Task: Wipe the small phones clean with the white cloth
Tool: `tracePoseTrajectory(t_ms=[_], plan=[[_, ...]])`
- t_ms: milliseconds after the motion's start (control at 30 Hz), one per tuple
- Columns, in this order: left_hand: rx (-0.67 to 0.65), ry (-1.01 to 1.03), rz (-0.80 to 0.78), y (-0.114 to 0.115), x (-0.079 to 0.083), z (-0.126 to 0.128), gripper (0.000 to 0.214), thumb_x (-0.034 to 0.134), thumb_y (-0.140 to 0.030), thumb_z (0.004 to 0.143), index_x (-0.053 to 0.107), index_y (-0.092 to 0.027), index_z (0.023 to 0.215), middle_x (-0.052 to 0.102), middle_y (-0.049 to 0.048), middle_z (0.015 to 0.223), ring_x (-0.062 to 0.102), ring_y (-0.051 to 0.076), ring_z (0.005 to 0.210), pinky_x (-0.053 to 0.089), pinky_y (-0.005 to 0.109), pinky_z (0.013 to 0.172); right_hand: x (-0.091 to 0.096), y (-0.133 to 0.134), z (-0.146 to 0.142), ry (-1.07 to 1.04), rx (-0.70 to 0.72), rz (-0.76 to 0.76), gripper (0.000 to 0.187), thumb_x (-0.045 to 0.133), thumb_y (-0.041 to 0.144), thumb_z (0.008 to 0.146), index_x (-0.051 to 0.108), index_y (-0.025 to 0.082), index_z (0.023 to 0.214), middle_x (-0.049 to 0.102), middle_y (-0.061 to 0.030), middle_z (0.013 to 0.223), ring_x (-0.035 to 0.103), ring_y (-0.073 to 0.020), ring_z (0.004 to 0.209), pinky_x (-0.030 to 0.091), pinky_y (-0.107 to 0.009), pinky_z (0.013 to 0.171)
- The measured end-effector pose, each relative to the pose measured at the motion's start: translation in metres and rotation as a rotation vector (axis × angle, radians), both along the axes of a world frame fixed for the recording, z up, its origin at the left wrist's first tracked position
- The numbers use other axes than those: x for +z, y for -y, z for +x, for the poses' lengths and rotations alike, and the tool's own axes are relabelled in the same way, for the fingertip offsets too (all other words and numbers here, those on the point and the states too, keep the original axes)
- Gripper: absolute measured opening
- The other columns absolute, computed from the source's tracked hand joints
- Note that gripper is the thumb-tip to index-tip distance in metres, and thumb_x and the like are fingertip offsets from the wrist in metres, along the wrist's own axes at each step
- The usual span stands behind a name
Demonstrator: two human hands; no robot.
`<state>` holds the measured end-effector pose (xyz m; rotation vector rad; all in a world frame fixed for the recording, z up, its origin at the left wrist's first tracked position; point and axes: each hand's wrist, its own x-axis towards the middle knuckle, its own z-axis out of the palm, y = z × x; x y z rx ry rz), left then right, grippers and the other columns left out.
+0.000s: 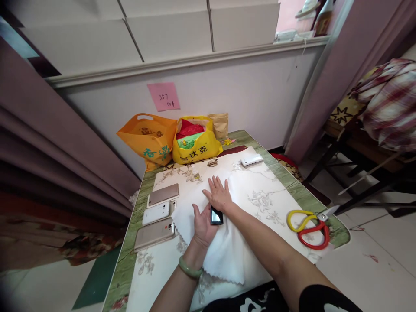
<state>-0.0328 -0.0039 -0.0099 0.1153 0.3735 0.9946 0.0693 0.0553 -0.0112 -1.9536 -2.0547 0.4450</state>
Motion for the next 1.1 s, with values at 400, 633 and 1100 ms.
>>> tracePoseTrajectory(t_ms=[400, 633, 1100], plan=[[0.034, 0.007, -0.045, 0.004, -0.015, -0.008, 0.067, 0.035, -0.070, 0.086, 0.059, -0.025, 0.128, 0.054, 0.0103, 0.139, 0.043, 0.030, 0.134, 0.031, 0.051, 0.111, -0.003, 0.063, -0.012, 0.061, 0.281, 0.128, 0.074, 0.017, 0.061, 0.096, 0.015, 0.015, 0.154, 0.011, -0.0097, 0.160, 0.003, -0.0259, 0.148, 0.000, -0.055, 0.116], [0.164, -0.052, -0.111, 0.006, -0.017, -0.006, 0.055, 0.040, -0.066, 0.088, 0.065, -0.026, 0.115, 0.056, 0.0064, 0.137, 0.047, 0.025, 0.131, 0.039, 0.041, 0.108, 0.005, 0.081, -0.025, 0.030, 0.362, 0.095, 0.068, 0.013, 0.058, 0.098, 0.017, 0.019, 0.154, 0.016, -0.0059, 0.159, 0.008, -0.0242, 0.147, 0.001, -0.053, 0.117], [0.043, -0.010, 0.141, 0.003, -0.009, 0.002, 0.084, 0.031, -0.079, 0.081, 0.056, -0.016, 0.131, 0.048, 0.0180, 0.143, 0.039, 0.033, 0.136, 0.032, 0.050, 0.110, 0.005, 0.005, -0.011, -0.021, 0.113, -0.076, 0.073, 0.012, 0.063, 0.096, 0.017, 0.018, 0.154, 0.013, -0.0073, 0.160, 0.002, -0.0232, 0.148, 0.000, -0.053, 0.116]])
